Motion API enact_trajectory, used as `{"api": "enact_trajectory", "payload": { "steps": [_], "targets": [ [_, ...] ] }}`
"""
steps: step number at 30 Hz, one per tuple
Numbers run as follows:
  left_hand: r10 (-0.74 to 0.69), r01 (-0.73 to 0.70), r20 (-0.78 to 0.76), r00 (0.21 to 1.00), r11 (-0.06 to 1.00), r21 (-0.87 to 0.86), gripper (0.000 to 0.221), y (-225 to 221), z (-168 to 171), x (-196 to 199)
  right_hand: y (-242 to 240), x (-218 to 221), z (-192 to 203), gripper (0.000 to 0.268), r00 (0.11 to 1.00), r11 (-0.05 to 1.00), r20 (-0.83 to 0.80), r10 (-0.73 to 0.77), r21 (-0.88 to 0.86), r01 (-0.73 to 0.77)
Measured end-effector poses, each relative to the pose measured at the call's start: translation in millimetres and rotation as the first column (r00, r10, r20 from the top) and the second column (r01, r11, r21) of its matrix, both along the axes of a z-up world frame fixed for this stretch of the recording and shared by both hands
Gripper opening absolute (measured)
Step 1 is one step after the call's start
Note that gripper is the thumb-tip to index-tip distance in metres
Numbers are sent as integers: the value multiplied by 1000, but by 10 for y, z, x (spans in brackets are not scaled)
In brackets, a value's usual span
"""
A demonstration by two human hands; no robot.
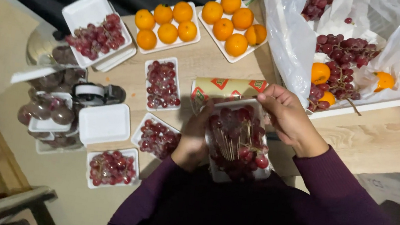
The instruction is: Wrapping individual plastic trays of red grapes with clear plastic film using a manual dispenser and cutter.
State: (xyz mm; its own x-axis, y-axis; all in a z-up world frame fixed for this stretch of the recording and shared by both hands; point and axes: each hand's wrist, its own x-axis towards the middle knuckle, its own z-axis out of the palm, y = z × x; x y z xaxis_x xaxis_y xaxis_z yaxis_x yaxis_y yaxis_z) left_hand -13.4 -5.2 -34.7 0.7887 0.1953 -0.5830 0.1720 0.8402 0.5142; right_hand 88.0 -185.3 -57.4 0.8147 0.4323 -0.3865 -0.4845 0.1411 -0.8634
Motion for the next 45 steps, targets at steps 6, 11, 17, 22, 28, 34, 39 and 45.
{"api": "enact_trajectory", "payload": {
  "steps": [6, 11, 17, 22, 28, 34, 39, 45],
  "targets": [
    [-2, 22, 329, 944, 998, -59, 45, -66, -626, -179, -172, -9, -409, 16, 993, 994, 74, -95, 60, 90],
    [-148, 234, 318, 936, 939, -251, 77, -241, 139, -153, -245, -27, -406, 13, 987, 992, 121, -106, 87, 96],
    [-116, 184, 207, 972, 918, -350, 88, -47, -115, -147, -202, -137, 347, 40, 982, 999, 187, 5, -35, 2],
    [-97, 136, 115, 989, 902, -410, 100, 261, -260, -91, -342, -177, 222, 23, 967, 999, 253, 19, -33, -11],
    [-54, 97, 127, 990, 927, -363, 106, 300, 272, 32, -282, -296, 436, 23, 903, 972, 359, 235, -69, -225],
    [-44, 91, 172, 984, 956, -280, 93, 289, 269, 10, -181, -247, 666, 21, 830, 960, 481, 281, -140, -244],
    [-106, 147, 186, 977, 963, -226, 101, 150, 257, -52, -71, -187, 583, 19, 742, 932, 568, 355, -274, -236],
    [-83, 112, 139, 987, 970, -214, 108, 245, 134, -33, -103, -127, 501, 8, 718, 904, 557, 418, -333, -268]
  ]
}}
